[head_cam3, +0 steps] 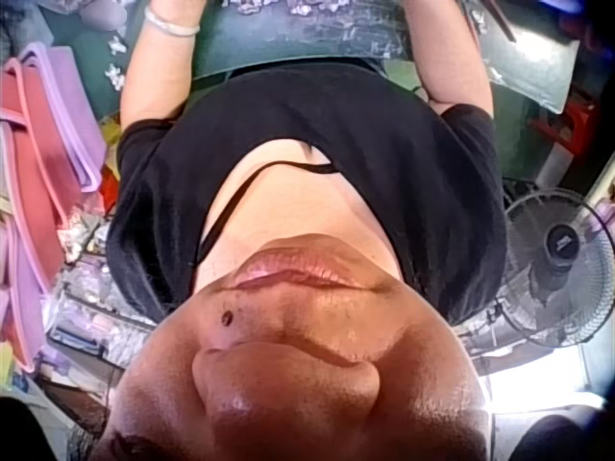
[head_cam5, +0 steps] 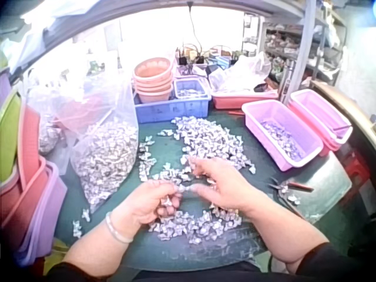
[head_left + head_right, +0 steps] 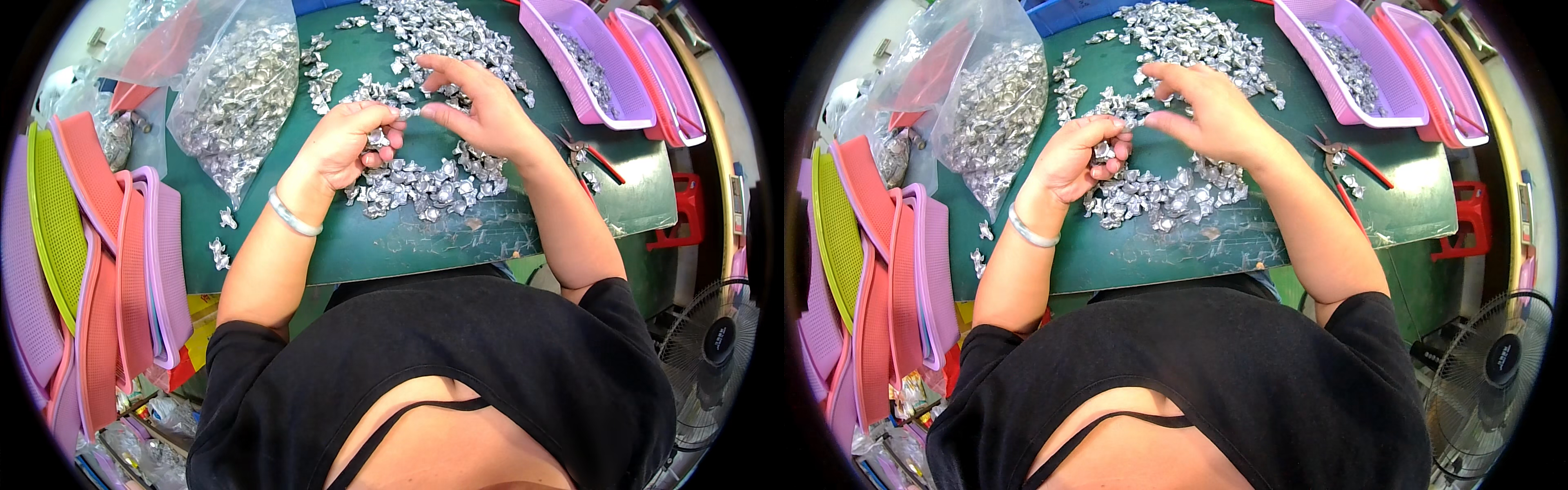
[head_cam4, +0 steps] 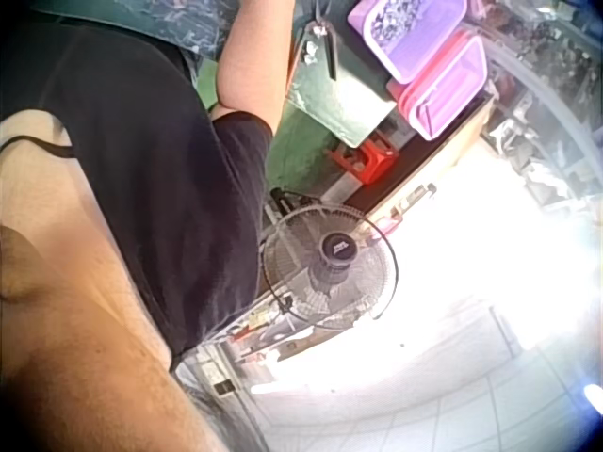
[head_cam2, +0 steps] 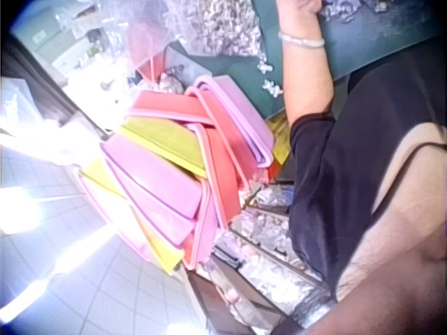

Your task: The person repeatedly picks up small silver metal pieces from a green work surface and joins them by hand. They place the assembled pieces into a clear plastic bag and occasionally shift the pile of parts on the table.

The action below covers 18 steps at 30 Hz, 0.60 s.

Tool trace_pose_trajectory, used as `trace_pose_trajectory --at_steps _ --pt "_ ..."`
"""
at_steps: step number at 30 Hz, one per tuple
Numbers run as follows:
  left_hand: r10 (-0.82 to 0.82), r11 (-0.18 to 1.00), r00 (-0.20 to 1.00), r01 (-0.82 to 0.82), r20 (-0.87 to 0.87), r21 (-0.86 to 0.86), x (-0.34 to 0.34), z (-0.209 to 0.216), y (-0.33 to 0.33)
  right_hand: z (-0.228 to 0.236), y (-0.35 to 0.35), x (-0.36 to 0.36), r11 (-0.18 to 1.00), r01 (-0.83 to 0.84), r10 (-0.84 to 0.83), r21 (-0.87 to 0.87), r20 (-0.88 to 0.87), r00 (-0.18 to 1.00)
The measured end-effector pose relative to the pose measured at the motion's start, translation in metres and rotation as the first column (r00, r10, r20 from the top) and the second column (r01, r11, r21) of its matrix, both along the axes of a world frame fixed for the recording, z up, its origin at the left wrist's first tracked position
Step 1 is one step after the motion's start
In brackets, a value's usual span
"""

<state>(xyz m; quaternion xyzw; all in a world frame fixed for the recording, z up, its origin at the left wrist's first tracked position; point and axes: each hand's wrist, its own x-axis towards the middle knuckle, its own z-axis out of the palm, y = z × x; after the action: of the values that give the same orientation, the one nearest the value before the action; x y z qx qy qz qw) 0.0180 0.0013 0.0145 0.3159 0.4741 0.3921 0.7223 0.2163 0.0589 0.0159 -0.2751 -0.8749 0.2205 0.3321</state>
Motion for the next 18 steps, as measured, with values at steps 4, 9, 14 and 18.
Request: trace_pose_trajectory --at_steps 4,9,14,18 --pt "-0.003 1.0 0.998 0.003 0.064 0.0 -0.001 0.001 0.001 -0.008 0.004 0.004 0.956 0.134 -0.205 0.262 0.266 0.942" --pt "0.025 1.0 0.997 -0.027 0.074 0.014 0.0 0.001 -0.001 -0.002 0.001 0.004 0.997 0.017 -0.037 0.081 0.248 0.968" --pt "0.062 0.998 0.995 -0.064 0.079 0.026 -0.001 0.002 0.0 -0.004 0.003 0.002 0.992 0.059 -0.07 0.111 0.095 0.993" --pt "0.08 0.995 0.984 -0.088 0.161 0.045 -0.002 0.0 0.001 -0.012 0.009 -0.006 0.968 0.066 -0.119 0.243 0.212 0.97"
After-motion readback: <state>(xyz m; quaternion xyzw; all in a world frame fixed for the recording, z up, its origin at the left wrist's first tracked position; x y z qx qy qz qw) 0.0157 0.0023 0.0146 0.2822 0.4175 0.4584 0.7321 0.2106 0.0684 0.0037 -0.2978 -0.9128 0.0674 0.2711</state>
